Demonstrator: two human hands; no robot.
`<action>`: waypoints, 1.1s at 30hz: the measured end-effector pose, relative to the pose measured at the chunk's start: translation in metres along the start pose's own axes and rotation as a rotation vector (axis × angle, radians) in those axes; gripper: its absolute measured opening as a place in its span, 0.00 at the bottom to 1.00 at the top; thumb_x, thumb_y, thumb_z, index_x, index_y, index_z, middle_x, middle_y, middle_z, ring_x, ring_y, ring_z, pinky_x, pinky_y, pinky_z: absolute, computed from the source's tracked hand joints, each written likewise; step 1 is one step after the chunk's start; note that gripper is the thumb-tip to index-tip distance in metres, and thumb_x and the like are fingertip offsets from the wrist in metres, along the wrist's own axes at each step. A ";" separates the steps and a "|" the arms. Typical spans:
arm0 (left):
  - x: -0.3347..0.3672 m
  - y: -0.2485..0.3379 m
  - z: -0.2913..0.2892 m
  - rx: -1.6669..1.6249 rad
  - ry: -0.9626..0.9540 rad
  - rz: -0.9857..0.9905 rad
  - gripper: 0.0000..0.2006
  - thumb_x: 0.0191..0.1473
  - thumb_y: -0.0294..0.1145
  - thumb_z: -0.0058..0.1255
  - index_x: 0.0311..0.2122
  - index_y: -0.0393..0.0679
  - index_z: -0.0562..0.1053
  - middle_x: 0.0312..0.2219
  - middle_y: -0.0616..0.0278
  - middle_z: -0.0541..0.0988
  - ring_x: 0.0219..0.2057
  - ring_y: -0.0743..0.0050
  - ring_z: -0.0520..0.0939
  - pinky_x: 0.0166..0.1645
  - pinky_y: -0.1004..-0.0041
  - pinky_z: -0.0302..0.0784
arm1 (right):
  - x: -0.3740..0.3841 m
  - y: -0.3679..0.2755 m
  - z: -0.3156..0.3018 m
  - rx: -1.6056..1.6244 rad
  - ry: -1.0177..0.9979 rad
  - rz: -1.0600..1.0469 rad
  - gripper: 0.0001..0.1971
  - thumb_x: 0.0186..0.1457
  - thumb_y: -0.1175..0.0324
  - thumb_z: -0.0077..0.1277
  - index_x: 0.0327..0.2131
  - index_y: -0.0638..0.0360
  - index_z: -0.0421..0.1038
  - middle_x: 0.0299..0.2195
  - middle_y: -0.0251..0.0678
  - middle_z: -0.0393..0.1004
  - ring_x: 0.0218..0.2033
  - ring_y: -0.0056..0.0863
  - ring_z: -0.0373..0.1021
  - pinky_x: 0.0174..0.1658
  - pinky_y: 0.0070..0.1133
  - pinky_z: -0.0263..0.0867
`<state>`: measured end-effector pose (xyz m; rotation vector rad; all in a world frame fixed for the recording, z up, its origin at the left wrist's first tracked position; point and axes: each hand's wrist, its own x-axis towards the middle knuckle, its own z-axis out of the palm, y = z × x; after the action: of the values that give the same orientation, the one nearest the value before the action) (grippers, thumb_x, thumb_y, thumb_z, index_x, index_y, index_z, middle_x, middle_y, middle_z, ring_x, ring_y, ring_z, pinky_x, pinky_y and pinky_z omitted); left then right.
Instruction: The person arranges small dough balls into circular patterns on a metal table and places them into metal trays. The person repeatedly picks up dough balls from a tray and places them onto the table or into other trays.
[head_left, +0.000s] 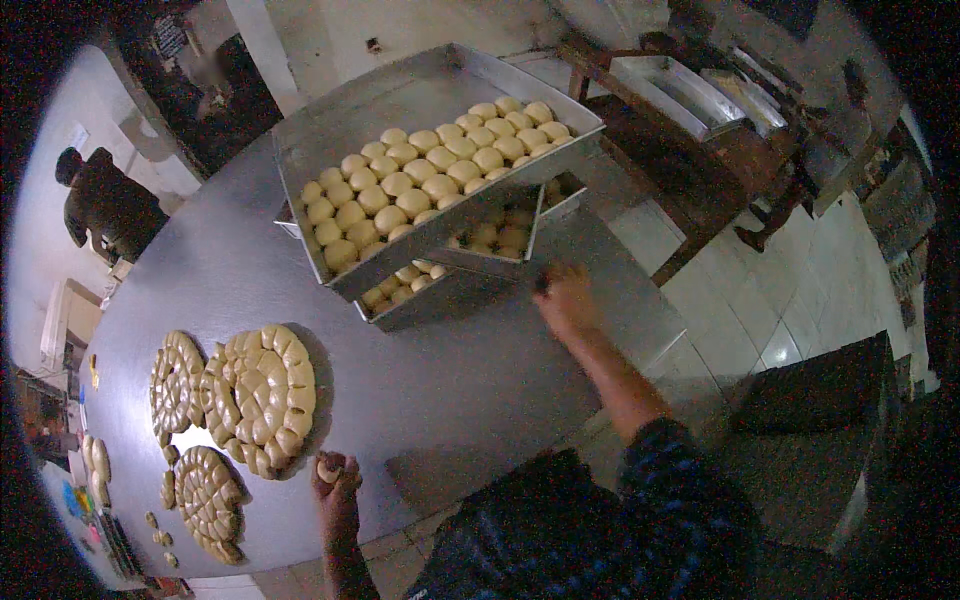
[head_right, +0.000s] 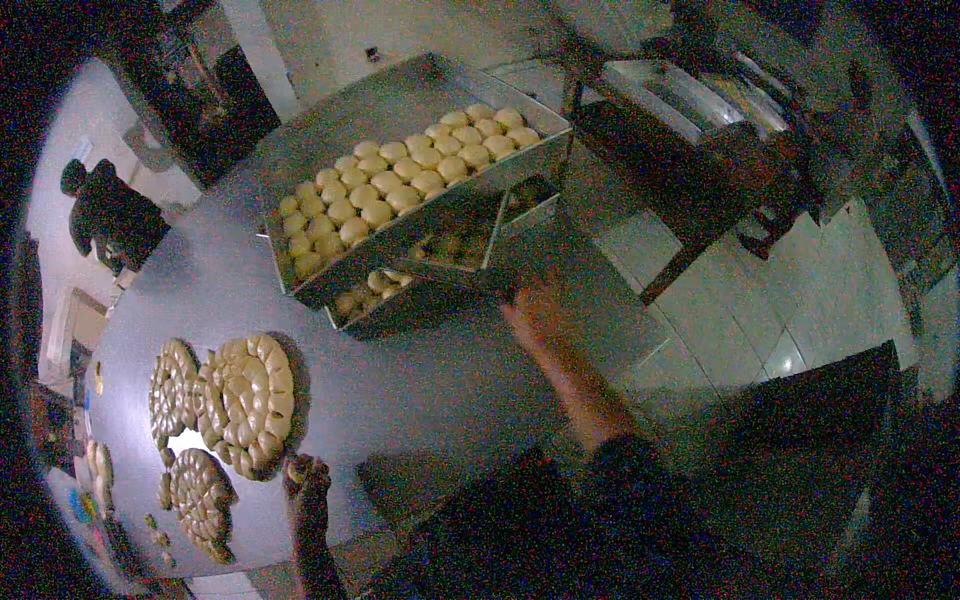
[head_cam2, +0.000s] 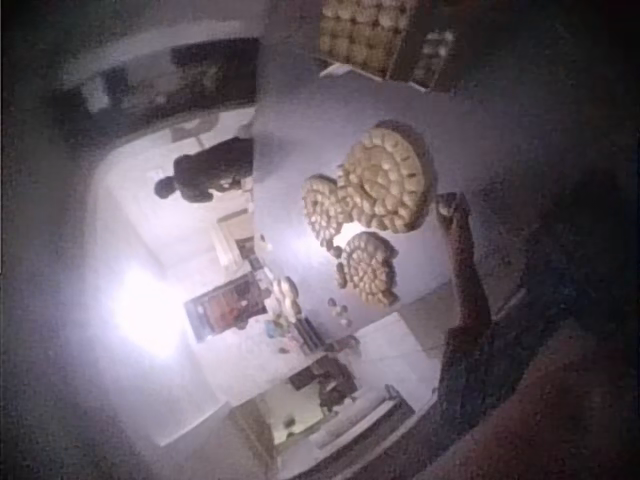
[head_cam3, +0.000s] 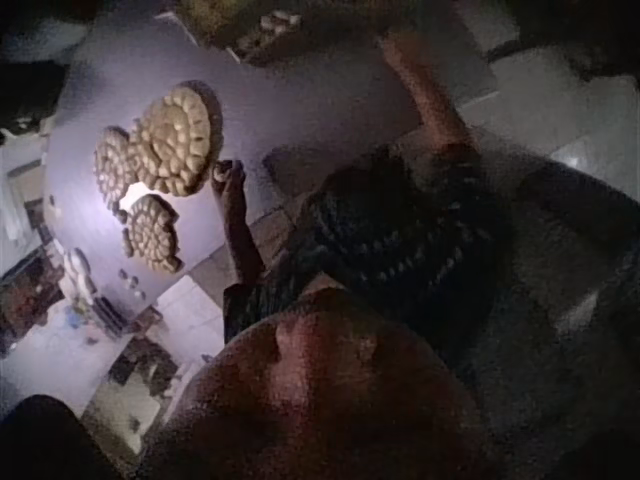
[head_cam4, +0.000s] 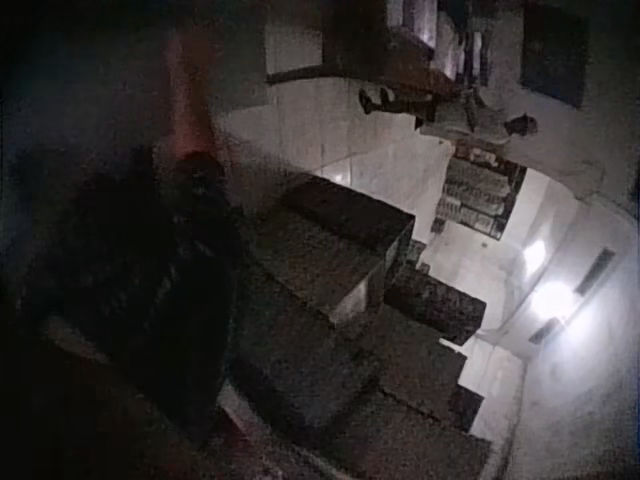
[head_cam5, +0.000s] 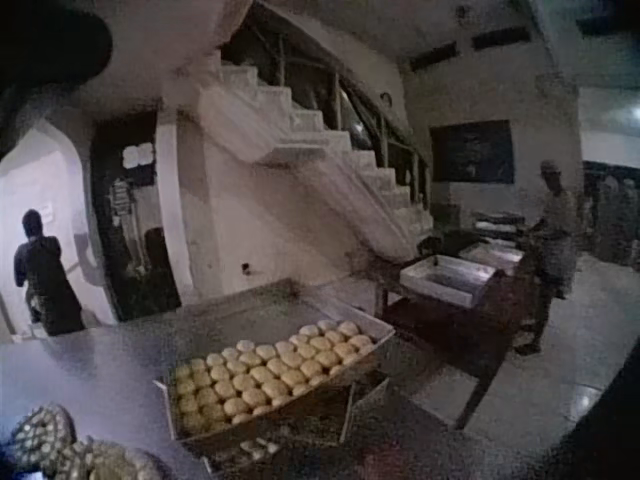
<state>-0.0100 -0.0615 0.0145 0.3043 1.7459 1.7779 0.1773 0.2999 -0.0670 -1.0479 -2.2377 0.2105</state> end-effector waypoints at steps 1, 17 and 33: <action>0.000 -0.002 0.011 0.011 -0.011 -0.024 0.12 0.46 0.24 0.50 0.25 0.50 0.58 0.22 0.73 0.62 0.23 0.85 0.63 0.25 0.81 0.58 | -0.003 -0.017 0.007 0.032 -0.072 -0.022 0.06 0.41 0.71 0.52 0.24 0.59 0.65 0.31 0.42 0.67 0.35 0.42 0.63 0.41 0.35 0.58; 0.015 -0.003 0.031 -0.017 0.180 -0.028 0.12 0.43 0.24 0.53 0.29 0.48 0.61 0.23 0.72 0.64 0.25 0.84 0.65 0.29 0.81 0.62 | 0.051 0.026 -0.120 0.684 -0.779 0.205 0.16 0.42 0.71 0.51 0.38 0.60 0.64 0.37 0.37 0.68 0.40 0.31 0.65 0.43 0.27 0.63; -0.019 -0.011 0.037 -0.371 0.195 -0.071 0.11 0.51 0.31 0.44 0.39 0.39 0.63 0.32 0.60 0.69 0.36 0.71 0.71 0.40 0.72 0.69 | 0.307 -0.159 -0.029 0.761 0.047 -0.373 0.10 0.50 0.67 0.44 0.31 0.62 0.71 0.26 0.41 0.73 0.27 0.35 0.70 0.35 0.27 0.66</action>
<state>0.0289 -0.0428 0.0126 -0.0888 1.4883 2.0872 -0.0495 0.4152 0.1691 -0.2242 -1.9857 0.7822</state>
